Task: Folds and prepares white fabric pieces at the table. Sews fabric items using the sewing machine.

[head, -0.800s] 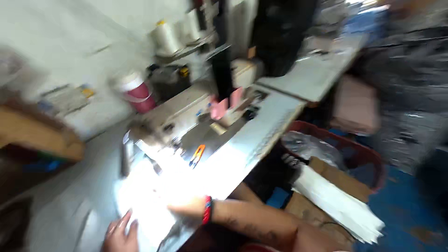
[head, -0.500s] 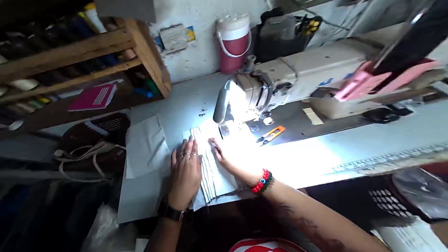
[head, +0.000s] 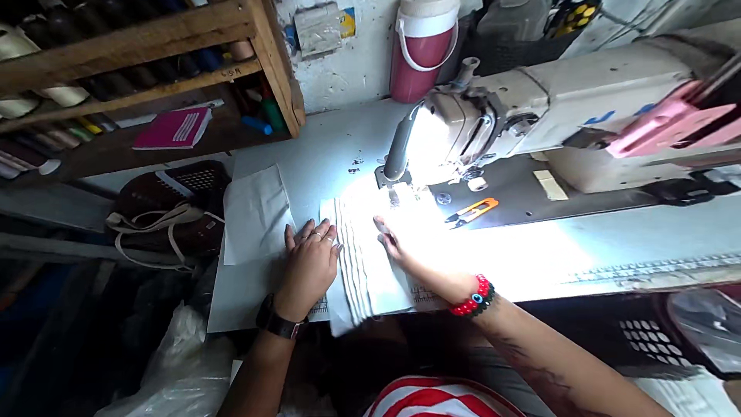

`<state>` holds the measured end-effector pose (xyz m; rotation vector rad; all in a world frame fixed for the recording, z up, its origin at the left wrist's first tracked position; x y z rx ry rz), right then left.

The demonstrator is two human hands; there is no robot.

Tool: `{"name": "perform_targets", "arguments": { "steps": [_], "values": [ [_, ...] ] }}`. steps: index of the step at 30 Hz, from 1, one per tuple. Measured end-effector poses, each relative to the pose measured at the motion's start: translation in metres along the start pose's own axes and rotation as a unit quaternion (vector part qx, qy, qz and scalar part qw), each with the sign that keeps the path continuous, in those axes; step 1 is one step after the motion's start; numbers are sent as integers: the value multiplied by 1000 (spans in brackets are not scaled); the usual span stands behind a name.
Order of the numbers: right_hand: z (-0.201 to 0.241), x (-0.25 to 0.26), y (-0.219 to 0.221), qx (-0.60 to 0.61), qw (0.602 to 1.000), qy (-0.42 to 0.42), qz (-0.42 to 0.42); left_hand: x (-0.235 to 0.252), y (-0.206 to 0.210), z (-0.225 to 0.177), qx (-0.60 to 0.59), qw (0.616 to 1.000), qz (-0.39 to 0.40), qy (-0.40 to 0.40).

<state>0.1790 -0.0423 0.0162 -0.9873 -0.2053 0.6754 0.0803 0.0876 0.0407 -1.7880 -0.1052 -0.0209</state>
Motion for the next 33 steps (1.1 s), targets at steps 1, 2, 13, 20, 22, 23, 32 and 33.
{"name": "perform_targets", "arguments": {
  "steps": [1,2,13,20,22,23,32,33],
  "values": [
    [-1,0,-4,26,1000,-10,5,0,-13,-6,13,999,-36,10],
    [-2,-1,-5,60,998,-15,28,1,-25,-13,26,997,-64,25],
    [-33,-48,-67,-120,976,-127,-133,-14,25,-38,73,992,22,104],
    [-46,-78,-65,-50,978,-135,-152,-45,27,-73,23,988,-55,146],
    [-52,-95,-40,-78,979,-151,-117,-50,38,-82,17,987,-27,156],
    [-58,-104,-30,-91,980,-146,-101,-55,42,-83,23,987,-17,156],
    [-68,-75,-58,18,981,-170,-93,-44,45,-156,-50,958,-57,278],
    [-69,-68,-55,7,981,-174,-86,-44,53,-162,-51,953,-41,296]
  ]
}}
Point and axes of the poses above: each hand's wrist, its own x-axis towards the middle knuckle, its own y-axis out of the palm, z = x × y, the point moved 10 cm from there along x, towards the middle knuckle, and after that the axes turned 11 degrees about y, right-handed, at the moved point
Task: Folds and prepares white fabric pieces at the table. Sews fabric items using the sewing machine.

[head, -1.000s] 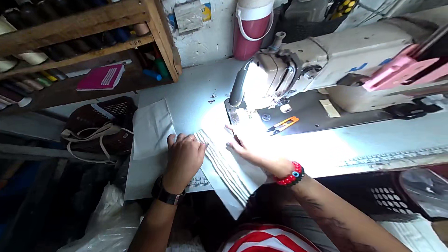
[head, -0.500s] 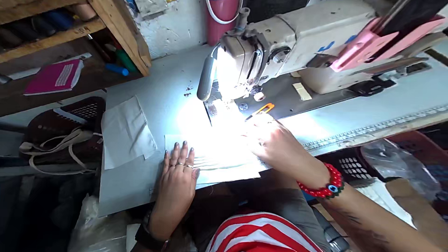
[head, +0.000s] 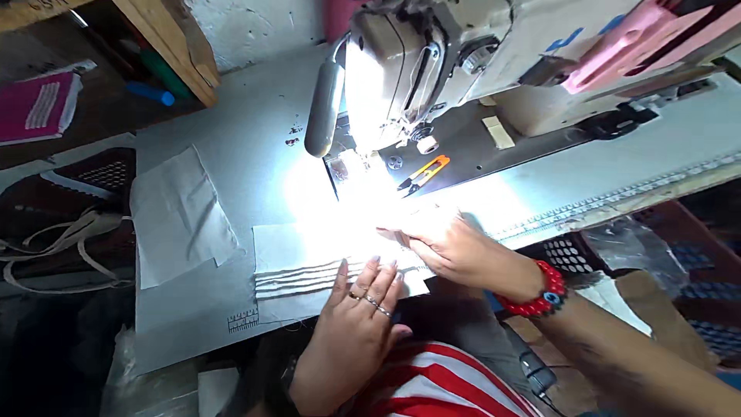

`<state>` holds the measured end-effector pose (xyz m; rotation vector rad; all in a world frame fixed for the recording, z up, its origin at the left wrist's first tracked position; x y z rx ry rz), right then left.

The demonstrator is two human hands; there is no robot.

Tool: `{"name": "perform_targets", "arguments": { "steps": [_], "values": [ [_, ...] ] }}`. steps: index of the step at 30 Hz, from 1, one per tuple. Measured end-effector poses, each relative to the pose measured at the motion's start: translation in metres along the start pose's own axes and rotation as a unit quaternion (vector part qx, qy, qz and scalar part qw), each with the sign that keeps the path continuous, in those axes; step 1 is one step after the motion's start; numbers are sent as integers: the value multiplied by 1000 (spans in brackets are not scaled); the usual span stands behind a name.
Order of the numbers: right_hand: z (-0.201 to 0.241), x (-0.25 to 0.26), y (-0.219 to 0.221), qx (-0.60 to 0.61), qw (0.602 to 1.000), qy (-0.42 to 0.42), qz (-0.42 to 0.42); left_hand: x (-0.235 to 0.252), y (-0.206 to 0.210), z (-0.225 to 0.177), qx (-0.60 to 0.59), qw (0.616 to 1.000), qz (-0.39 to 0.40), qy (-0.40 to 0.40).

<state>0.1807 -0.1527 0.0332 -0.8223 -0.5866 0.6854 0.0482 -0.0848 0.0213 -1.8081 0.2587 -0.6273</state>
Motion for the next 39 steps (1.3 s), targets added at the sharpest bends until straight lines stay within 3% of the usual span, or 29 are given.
{"name": "perform_targets", "arguments": {
  "steps": [10,14,17,20,24,27,32,39],
  "values": [
    [-10,1,8,8,1000,11,10,-10,17,-9,4,999,31,39],
    [-2,-13,17,-61,998,-18,21,-11,1,-6,-63,997,-6,35],
    [-2,-15,17,-82,996,-15,12,-17,-24,20,-48,996,-69,-23],
    [-6,-17,15,-95,995,2,12,-41,-37,65,12,992,-34,-123],
    [-22,-8,-7,46,997,60,-15,-75,-72,101,6,980,-90,-180],
    [-27,-2,-8,61,994,89,-19,-88,-104,130,-4,972,-141,-189],
    [-18,-8,4,-1,998,64,-25,-93,-124,172,-13,976,-128,-178],
    [-14,-8,5,-25,997,61,-29,-93,-114,176,-50,982,-72,-166]
  ]
}}
Point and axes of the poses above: each hand's wrist, its own x-axis towards the middle knuckle, its own y-axis out of the palm, z = x × y, the point moved 10 cm from there along x, towards the middle knuckle, and after that the axes turned 11 degrees about y, right-handed, at the moved point
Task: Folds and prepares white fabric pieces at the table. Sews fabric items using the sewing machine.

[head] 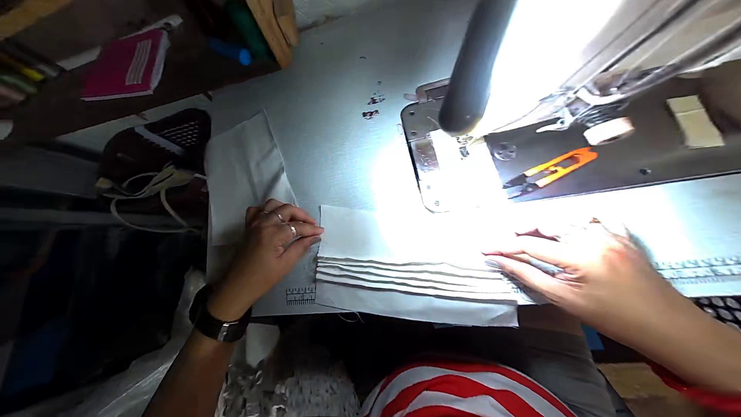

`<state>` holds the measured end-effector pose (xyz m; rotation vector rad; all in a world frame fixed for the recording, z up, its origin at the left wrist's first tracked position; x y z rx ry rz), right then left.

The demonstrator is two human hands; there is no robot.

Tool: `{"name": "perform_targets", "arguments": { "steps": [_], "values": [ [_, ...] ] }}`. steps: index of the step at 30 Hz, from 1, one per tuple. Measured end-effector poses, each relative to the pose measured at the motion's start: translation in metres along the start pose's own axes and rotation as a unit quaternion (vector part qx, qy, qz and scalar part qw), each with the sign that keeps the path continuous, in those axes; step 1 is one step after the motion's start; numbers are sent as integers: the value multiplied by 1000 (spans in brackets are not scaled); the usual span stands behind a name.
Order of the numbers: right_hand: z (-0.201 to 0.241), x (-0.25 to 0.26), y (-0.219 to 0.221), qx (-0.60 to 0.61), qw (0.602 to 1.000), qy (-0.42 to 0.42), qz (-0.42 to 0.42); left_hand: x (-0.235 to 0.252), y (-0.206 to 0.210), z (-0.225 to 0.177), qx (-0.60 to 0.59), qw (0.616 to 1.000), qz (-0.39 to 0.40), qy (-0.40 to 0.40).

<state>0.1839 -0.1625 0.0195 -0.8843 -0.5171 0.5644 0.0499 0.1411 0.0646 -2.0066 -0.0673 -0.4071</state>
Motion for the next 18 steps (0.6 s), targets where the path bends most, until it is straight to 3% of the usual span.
{"name": "perform_targets", "arguments": {
  "steps": [5,18],
  "values": [
    [-1,0,0,-9,1000,-3,4,-5,15,2,12,999,48,-16],
    [17,-2,0,-67,996,-62,-6,-9,18,-13,78,996,52,2]
  ]
}}
Point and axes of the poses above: each hand's wrist, its own x-axis towards the middle knuckle, its own y-axis out of the palm, z = x × y, the point moved 10 cm from there along x, towards the middle knuckle, and after that the axes turned 11 degrees about y, right-handed, at the moved point
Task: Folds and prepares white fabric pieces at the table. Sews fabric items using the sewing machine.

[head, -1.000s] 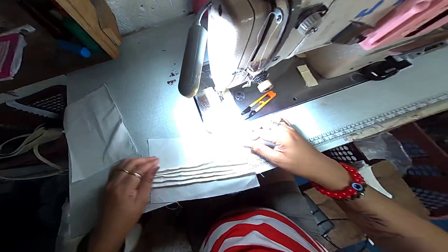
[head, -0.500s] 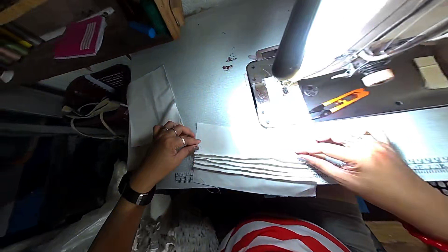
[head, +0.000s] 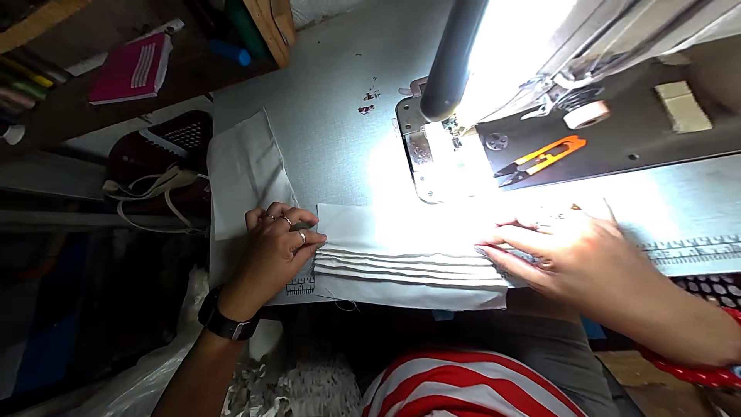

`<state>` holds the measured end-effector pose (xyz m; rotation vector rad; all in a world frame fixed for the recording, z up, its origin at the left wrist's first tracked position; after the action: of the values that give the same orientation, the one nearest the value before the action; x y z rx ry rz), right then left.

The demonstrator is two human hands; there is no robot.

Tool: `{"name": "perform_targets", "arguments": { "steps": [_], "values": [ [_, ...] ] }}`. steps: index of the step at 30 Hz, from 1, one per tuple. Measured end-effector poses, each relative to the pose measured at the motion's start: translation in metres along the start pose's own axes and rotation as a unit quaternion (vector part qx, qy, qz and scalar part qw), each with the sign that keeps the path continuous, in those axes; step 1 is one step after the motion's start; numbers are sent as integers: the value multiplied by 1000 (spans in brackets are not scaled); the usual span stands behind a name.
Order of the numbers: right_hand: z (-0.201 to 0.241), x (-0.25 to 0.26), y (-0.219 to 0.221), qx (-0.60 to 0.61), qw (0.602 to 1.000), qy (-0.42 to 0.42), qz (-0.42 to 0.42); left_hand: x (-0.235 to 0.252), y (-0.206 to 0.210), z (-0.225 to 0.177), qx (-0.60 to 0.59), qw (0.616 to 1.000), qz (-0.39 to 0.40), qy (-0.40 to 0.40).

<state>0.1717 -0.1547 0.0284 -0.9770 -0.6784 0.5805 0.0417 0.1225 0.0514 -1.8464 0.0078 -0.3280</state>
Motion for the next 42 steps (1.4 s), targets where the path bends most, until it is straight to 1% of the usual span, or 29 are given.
{"name": "perform_targets", "arguments": {
  "steps": [2,3,5,6,8,10,11,13,14,15,18,22,24,26,30,32,34,39,42],
  "values": [
    [9,-4,1,-7,1000,-23,-5,2,0,-1,-15,1000,-10,-9],
    [17,-10,0,3,999,-40,-2,5,-1,-2,-48,998,-22,-18],
    [35,-30,-2,75,994,-56,48,21,-10,-8,-130,990,-55,-24],
    [43,-41,-1,119,988,-50,84,33,-16,-14,-158,985,-64,-12],
    [46,-50,2,193,971,-17,137,66,-16,-36,-196,979,-54,29],
    [32,-29,3,267,953,56,131,107,1,-65,-267,960,-26,87],
    [24,-13,4,315,937,91,125,124,14,-78,-329,939,-5,104],
    [8,16,10,426,885,148,113,150,36,-97,-423,899,24,109],
    [3,25,13,468,862,165,106,157,42,-101,-443,889,33,109],
    [-3,30,15,491,848,176,99,160,45,-102,-454,884,35,107],
    [-14,34,13,494,845,187,82,159,44,-92,-469,878,21,91],
    [-19,37,10,471,861,182,66,155,44,-81,-461,884,-23,67],
    [-21,40,5,458,868,185,45,155,45,-82,-467,882,-23,66],
    [-23,42,3,464,865,190,32,154,47,-81,-471,880,-22,59],
    [-30,40,2,456,864,212,3,149,46,-75,-426,903,-28,42],
    [-34,38,1,451,865,219,-10,147,44,-69,-414,909,-43,35],
    [-34,37,1,453,864,219,-12,147,41,-68,-427,902,-60,35],
    [-31,39,3,505,837,209,16,147,37,-72,-447,891,-66,46],
    [-34,38,0,491,845,212,-6,146,35,-72,-449,890,-66,48]
  ]
}}
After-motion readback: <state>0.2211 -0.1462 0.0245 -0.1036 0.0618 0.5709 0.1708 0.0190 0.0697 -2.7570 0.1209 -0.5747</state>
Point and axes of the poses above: each hand's wrist, its own x-axis towards the middle knuckle, its own y-axis out of the palm, z = x × y, the point moved 10 cm from there along x, towards the middle knuckle, and after that the axes turned 11 degrees about y, right-handed, at the moved point
